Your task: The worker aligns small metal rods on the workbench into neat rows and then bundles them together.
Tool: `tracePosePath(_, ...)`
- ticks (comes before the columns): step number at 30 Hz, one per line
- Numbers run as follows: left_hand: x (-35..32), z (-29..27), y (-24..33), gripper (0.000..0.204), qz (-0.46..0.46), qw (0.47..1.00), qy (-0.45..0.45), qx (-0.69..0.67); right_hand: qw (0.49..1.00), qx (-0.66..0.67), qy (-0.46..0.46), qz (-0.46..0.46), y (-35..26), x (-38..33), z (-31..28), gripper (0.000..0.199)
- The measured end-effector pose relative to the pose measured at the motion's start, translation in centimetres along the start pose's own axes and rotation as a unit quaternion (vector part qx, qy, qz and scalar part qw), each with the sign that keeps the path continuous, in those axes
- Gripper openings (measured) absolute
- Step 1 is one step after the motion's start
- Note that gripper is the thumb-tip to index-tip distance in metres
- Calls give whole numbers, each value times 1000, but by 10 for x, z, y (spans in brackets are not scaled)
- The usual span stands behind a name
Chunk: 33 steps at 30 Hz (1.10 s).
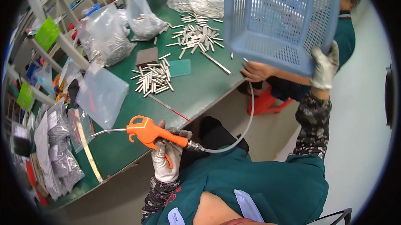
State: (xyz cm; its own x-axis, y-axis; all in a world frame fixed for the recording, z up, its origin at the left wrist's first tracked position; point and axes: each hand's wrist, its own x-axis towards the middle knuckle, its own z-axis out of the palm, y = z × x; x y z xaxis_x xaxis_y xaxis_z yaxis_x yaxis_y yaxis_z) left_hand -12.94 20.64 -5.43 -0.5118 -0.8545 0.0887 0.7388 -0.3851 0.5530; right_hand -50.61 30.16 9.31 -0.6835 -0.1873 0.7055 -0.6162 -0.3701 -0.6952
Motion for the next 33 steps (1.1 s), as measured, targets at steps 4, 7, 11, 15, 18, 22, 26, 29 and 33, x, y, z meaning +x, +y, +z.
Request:
tracePosePath(4,1,5,-12,70,-37,999,-19,6,978,-166,-26,126,-44,-75,-122,48)
tracePosePath(7,3,14,-20,68,-60,997,-37,40,951,-228,-76,192,-66,-122,-209,39)
tracePosePath(11,2,21,-23,68,-63,993,-76,65,865,-319,-164,350,-91,-144,-261,34)
tracePosePath(15,-1,28,-39,69,-73,987,-99,100,614,-533,-286,508,-42,-175,-285,42)
tracePosePath(18,-2,27,-47,69,-78,984,-105,121,536,-605,-243,537,40,-255,-307,56)
tracePosePath(22,-4,31,-46,72,-49,980,-91,167,481,-611,-145,612,120,-348,-300,46)
tracePosePath(26,0,42,-49,78,-31,979,-36,197,534,-517,-10,669,178,-450,-376,45)
tracePosePath(29,12,62,-67,75,-46,979,-56,190,388,-663,-28,640,180,-518,-459,39)
tracePosePath(33,10,80,-67,69,-43,970,-55,233,564,-582,-108,576,151,-348,-304,39)
